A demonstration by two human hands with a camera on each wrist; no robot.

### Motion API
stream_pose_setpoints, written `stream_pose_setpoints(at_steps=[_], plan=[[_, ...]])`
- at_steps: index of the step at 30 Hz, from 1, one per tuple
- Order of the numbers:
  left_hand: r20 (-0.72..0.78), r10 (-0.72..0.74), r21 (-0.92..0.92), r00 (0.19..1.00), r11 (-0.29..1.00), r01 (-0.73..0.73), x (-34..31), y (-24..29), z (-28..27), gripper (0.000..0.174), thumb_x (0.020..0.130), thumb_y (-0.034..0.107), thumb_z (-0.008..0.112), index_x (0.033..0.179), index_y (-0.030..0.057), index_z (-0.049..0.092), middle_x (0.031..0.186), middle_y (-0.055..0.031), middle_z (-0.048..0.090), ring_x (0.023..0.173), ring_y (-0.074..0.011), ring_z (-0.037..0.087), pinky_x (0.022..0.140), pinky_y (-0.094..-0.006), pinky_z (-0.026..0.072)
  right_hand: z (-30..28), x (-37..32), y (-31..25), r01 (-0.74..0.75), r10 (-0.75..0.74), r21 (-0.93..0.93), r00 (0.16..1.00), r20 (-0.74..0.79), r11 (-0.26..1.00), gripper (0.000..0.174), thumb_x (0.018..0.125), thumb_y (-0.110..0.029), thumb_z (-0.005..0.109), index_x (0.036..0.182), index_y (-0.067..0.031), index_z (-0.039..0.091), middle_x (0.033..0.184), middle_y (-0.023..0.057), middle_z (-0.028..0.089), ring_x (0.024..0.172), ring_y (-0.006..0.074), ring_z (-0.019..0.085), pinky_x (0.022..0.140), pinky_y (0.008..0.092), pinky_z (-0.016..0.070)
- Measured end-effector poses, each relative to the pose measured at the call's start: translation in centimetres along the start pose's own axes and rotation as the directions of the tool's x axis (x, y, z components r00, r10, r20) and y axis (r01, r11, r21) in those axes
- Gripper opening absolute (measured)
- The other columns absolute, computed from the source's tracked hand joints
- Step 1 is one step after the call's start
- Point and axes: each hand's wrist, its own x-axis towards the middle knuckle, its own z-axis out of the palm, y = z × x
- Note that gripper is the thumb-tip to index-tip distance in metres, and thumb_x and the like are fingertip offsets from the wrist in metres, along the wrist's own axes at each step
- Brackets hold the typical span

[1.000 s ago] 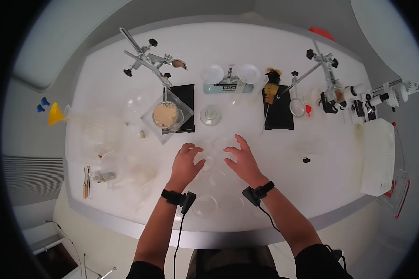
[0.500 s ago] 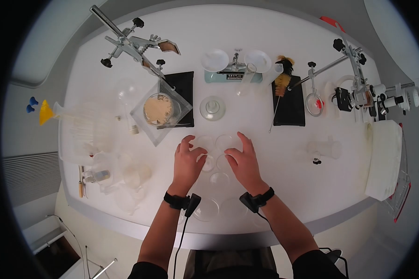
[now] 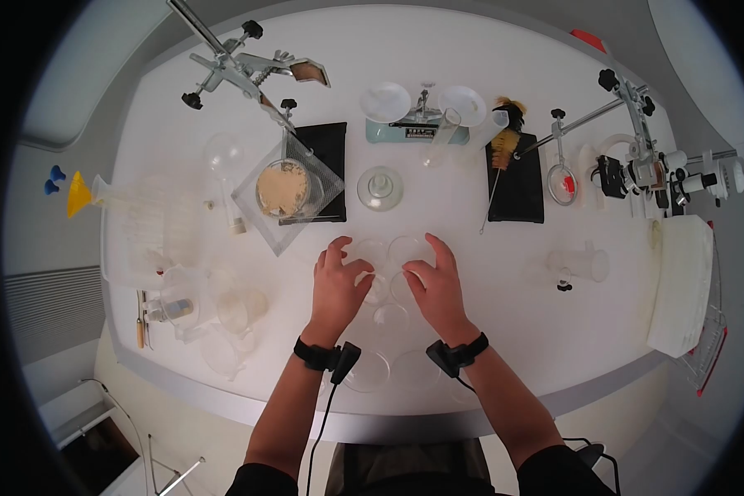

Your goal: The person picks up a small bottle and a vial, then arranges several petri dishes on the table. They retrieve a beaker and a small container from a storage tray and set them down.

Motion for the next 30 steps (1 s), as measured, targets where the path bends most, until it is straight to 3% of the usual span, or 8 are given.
stream_pose_setpoints(at_steps=[11,18,24,26,30], plan=[[0.02,-0.004,0.013,1.0,1.0,0.003,0.1,0.1,-0.3,0.023,0.069,0.007,0.084,0.091,0.0117,0.075,0.134,-0.012,0.053,0.11,-0.0314,0.057,0.094,-0.0431,0.0498,0.3,-0.1,0.0,-0.002,0.002,0.0,1.0,0.017,1.0,0.011,0.083,-0.006,0.076,0.093,-0.0062,0.072,0.137,0.022,0.052,0.126,0.0441,0.051,0.113,0.0545,0.0391],[0.024,-0.01,0.008,1.0,1.0,0.01,0.0,0.0,-0.2,0.023,0.07,0.008,0.084,0.09,0.0119,0.075,0.134,-0.0122,0.053,0.11,-0.0309,0.057,0.094,-0.0432,0.0498,0.3,-0.2,-0.1,-0.01,0.01,-0.005,1.0,0.02,1.0,0.01,0.083,-0.006,0.076,0.092,-0.0065,0.072,0.137,0.0222,0.052,0.127,0.044,0.051,0.113,0.0557,0.0385],[0.04,-0.038,-0.067,0.998,0.997,0.04,-0.2,0.3,-1.2,0.034,0.072,0.007,0.084,0.104,0.0109,0.073,0.137,-0.0135,0.052,0.115,-0.0322,0.058,0.096,-0.0425,0.0508,-1.2,-0.2,-0.3,-0.04,0.04,0.003,0.998,0.039,0.999,0.023,0.082,-0.009,0.078,0.105,-0.0069,0.071,0.141,0.0211,0.049,0.128,0.0423,0.049,0.106,0.0481,0.0435],[0.068,-0.156,-0.307,0.986,0.937,0.169,-0.8,0.8,-2.8,0.041,0.076,0.006,0.082,0.115,0.009,0.068,0.14,-0.0145,0.051,0.121,-0.0335,0.057,0.1,-0.0427,0.05,-2.8,-0.9,0.0,-0.09,0.09,0.017,0.996,-0.005,0.996,0.031,0.083,-0.01,0.078,0.112,-0.0074,0.069,0.144,0.0203,0.048,0.126,0.0401,0.05,0.101,0.0436,0.0457],[0.037,-0.18,-0.208,0.983,0.961,0.183,-3.5,0.3,-5.6,0.043,0.08,0.006,0.08,0.12,0.0074,0.065,0.139,-0.0154,0.053,0.124,-0.0345,0.056,0.102,-0.0425,0.049,-6.2,-3.8,1.3,-0.166,0.166,-0.013,0.984,0.066,0.986,0.03,0.084,-0.01,0.078,0.112,-0.0079,0.069,0.142,0.018,0.049,0.122,0.0358,0.053,0.098,0.0408,0.0471]])
